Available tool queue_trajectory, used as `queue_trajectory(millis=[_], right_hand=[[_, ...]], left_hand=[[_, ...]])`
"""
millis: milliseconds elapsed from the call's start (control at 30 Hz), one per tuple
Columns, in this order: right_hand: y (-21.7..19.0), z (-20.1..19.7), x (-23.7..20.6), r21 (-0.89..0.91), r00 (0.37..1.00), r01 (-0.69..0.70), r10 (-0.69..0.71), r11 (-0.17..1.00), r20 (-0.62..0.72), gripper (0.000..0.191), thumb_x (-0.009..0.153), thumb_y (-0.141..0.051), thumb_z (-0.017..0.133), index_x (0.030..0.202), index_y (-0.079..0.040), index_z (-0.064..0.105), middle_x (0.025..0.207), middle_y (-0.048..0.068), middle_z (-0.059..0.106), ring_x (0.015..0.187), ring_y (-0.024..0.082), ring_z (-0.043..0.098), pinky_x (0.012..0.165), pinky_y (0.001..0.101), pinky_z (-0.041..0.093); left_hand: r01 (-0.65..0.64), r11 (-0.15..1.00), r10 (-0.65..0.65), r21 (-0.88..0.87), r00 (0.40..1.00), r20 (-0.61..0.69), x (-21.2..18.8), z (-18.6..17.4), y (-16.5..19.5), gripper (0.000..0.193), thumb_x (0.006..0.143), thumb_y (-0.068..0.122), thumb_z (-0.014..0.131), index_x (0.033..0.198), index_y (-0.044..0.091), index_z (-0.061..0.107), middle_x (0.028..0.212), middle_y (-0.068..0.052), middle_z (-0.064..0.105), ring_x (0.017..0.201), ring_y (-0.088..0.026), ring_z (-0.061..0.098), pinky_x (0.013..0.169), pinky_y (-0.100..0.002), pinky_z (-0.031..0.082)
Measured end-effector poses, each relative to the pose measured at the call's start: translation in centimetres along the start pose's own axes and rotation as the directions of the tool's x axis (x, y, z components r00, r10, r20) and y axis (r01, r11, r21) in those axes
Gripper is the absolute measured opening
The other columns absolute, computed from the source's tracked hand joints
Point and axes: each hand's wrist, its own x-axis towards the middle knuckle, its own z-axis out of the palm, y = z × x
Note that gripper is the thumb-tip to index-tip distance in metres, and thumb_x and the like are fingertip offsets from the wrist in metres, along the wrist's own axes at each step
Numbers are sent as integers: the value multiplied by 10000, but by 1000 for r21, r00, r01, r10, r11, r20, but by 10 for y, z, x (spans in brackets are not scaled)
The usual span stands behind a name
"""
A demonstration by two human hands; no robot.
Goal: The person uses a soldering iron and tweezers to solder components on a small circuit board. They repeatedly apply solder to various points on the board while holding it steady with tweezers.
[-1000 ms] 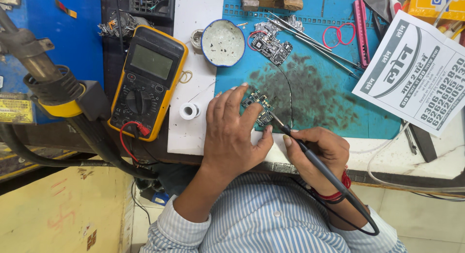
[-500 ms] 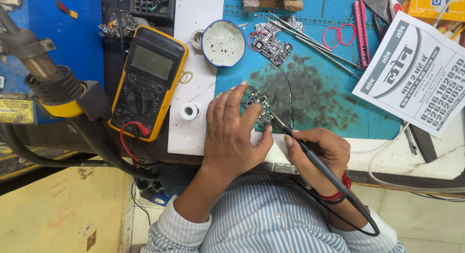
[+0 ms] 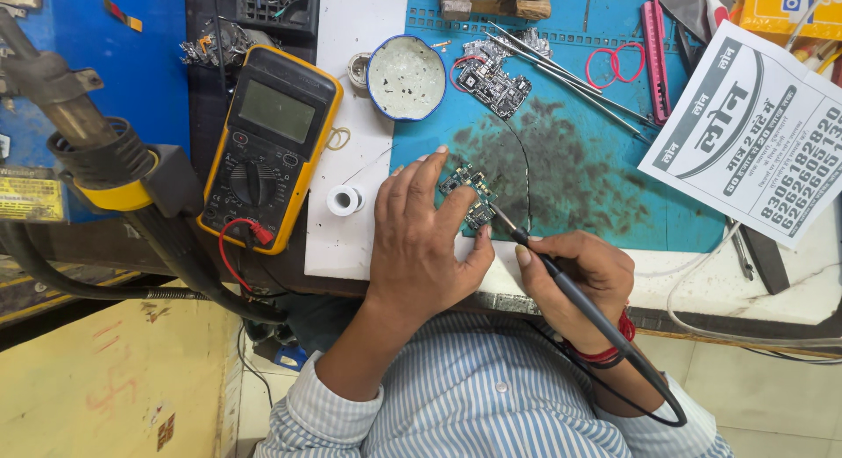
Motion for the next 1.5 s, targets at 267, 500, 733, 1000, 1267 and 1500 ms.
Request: queue_trajectory(millis=[267, 500, 733, 1000, 1267, 1500], right_hand=[[1, -1, -1, -23, 1000, 4, -4, 1000, -7, 120, 870, 25, 776, 971, 31, 711, 771, 28, 665, 628, 20, 559, 555, 184, 397], [1, 0, -2, -13, 1000, -29, 29, 999, -10, 114, 872, 20, 775, 966, 34, 711, 781, 35, 676, 640, 25, 581, 558, 184, 416], [1, -2, -3, -6, 999, -39, 39, 999, 0, 115, 870, 23, 771, 967, 37, 711, 771, 37, 675, 634, 27, 592, 552, 183, 425], [4, -2, -3, 1, 1000, -18, 18, 1000, 2, 119, 872, 29, 771, 974, 40, 712, 784, 43, 678, 647, 34, 597, 567, 188, 435], [9, 1, -7, 44, 995, -81, 83, 996, -48, 128, 909, 9, 767, 1019, 27, 706, 809, 51, 697, 681, 37, 607, 598, 187, 453], [-5, -5, -1, 56, 992, -37, 43, 998, -120, 200, 1042, -84, 678, 1222, 3, 690, 1071, 91, 776, 859, 90, 655, 789, 255, 536]], left_hand=[[5, 1000, -5, -3, 1000, -11, -1, 0, 1, 385, 829, 270, 776, 1134, 73, 651, 1458, -232, 472, 1361, -402, 448, 1175, -550, 355], [1, 1000, -1, -7, 1000, -16, -1, -1, 1, 388, 833, 267, 771, 1143, 68, 651, 1459, -235, 473, 1362, -404, 447, 1176, -548, 358], [0, 1000, 0, -6, 1000, -13, -1, -1, 2, 378, 834, 268, 771, 1134, 72, 650, 1458, -234, 471, 1359, -404, 446, 1174, -548, 358], [2, 1000, -2, -8, 1000, -11, 0, -1, 1, 372, 838, 266, 773, 1131, 72, 651, 1457, -231, 473, 1359, -403, 450, 1175, -543, 361], [2, 1000, -2, -5, 1000, 0, 0, -3, 1, 375, 836, 263, 770, 1134, 67, 652, 1458, -235, 472, 1366, -402, 442, 1180, -543, 349], [-24, 1000, 25, 16, 999, -31, -8, -7, 4, 437, 842, 263, 767, 1199, 49, 635, 1413, -207, 507, 1336, -382, 455, 1189, -557, 325]])
